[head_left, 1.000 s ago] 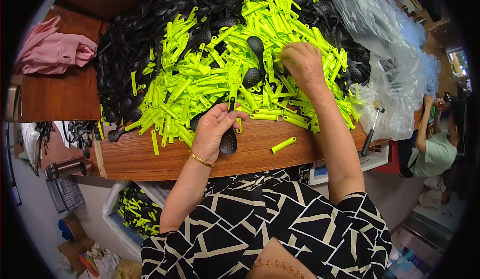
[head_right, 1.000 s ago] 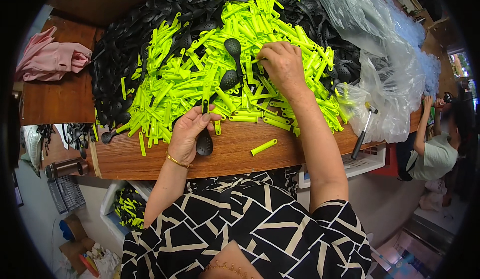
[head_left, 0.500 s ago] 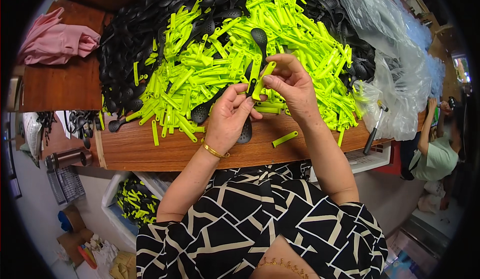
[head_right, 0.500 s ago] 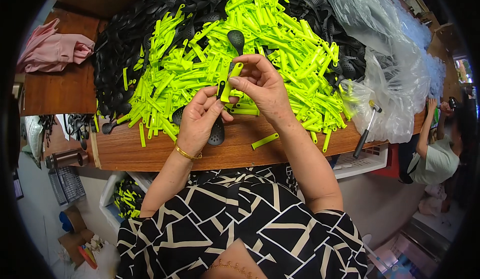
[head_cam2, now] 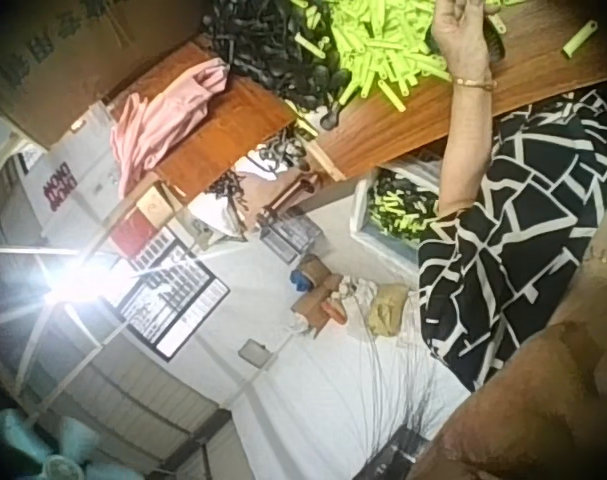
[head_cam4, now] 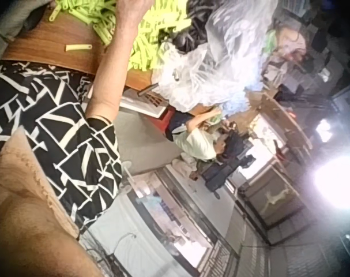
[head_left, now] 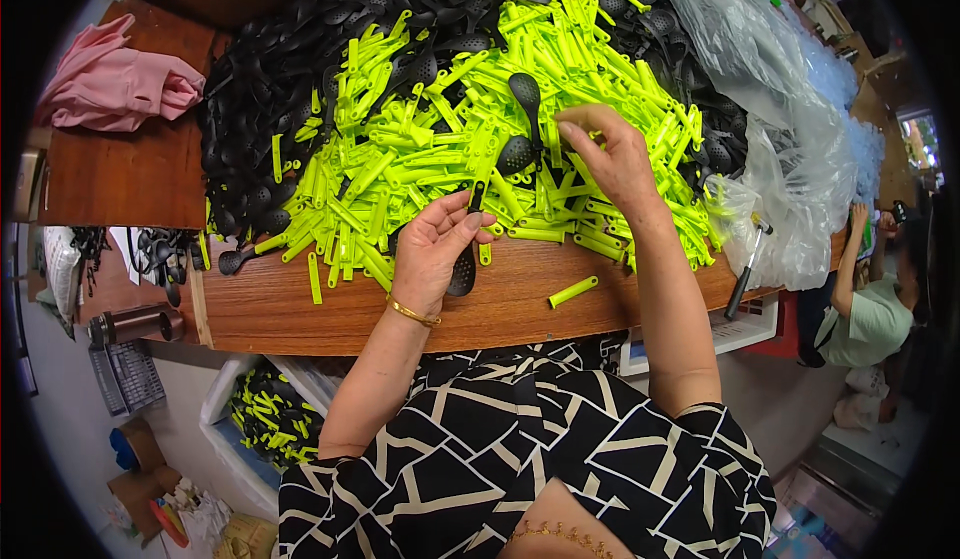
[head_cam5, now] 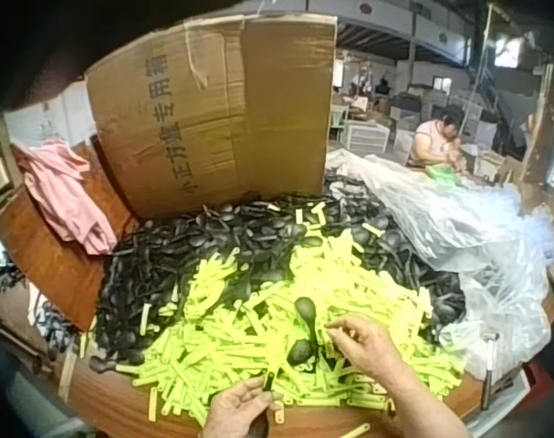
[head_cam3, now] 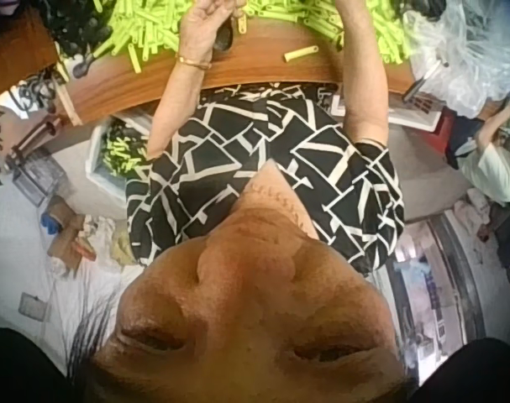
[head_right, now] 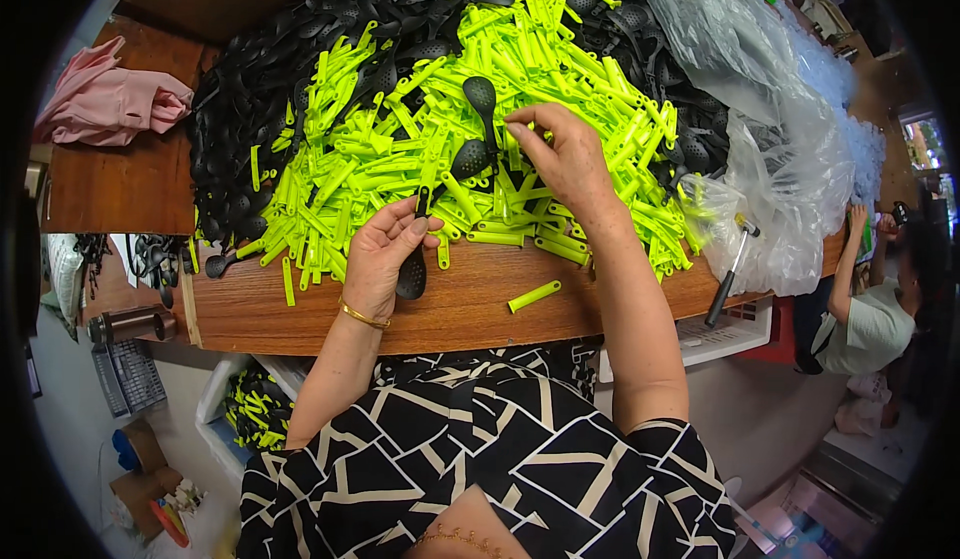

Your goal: The person assembles kitchen utensils by inserting neon green plastic handles into black plastic heads. The person repeatedly picks up a handle and a head, aligns them, and presses them together to form a complete utensil. The finished items are placed into a white bin located below the table.

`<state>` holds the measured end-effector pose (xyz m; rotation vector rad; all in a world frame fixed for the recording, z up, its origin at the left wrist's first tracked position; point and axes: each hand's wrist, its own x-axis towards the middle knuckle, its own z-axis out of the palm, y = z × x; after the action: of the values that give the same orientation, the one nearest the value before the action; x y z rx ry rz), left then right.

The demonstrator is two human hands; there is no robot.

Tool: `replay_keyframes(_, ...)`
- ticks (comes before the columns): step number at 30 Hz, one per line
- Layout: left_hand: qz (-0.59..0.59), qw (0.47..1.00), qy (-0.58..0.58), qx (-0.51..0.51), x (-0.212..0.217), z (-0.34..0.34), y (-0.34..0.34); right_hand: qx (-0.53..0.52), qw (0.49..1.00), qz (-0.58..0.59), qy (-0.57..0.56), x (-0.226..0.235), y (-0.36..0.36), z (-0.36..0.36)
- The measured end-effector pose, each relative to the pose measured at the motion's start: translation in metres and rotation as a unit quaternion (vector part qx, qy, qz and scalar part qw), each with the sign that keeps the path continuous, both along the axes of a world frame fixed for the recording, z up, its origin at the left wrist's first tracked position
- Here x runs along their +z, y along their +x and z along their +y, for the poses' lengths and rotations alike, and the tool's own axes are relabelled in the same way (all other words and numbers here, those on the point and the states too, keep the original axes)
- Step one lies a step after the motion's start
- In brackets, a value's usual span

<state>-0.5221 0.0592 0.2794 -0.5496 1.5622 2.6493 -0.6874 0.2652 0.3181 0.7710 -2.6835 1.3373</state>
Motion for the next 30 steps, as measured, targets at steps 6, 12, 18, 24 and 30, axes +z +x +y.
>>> replay_keyframes(6,-0.025,0.993,0.108,-0.036,-0.01,-0.019,-0.001,0.02,0.983,0.17,0.059,-0.009,-0.063,-0.049)
replay_keyframes(12,-0.001,0.999,0.051,0.0,-0.006,-0.024,-0.005,0.02,0.981,0.034,0.192,0.006,-0.071,-0.066)
replay_keyframes(18,-0.001,1.0,0.02,0.022,-0.001,-0.02,-0.017,0.08,0.984,0.048,0.151,0.002,-0.062,-0.05)
replay_keyframes(24,0.026,0.998,0.031,0.037,-0.003,-0.021,-0.013,0.093,0.982,0.15,0.072,-0.004,-0.036,-0.044)
replay_keyframes(30,0.0,0.997,0.014,0.073,-0.009,-0.035,0.005,0.118,0.956,0.186,0.195,0.003,-0.027,-0.044)
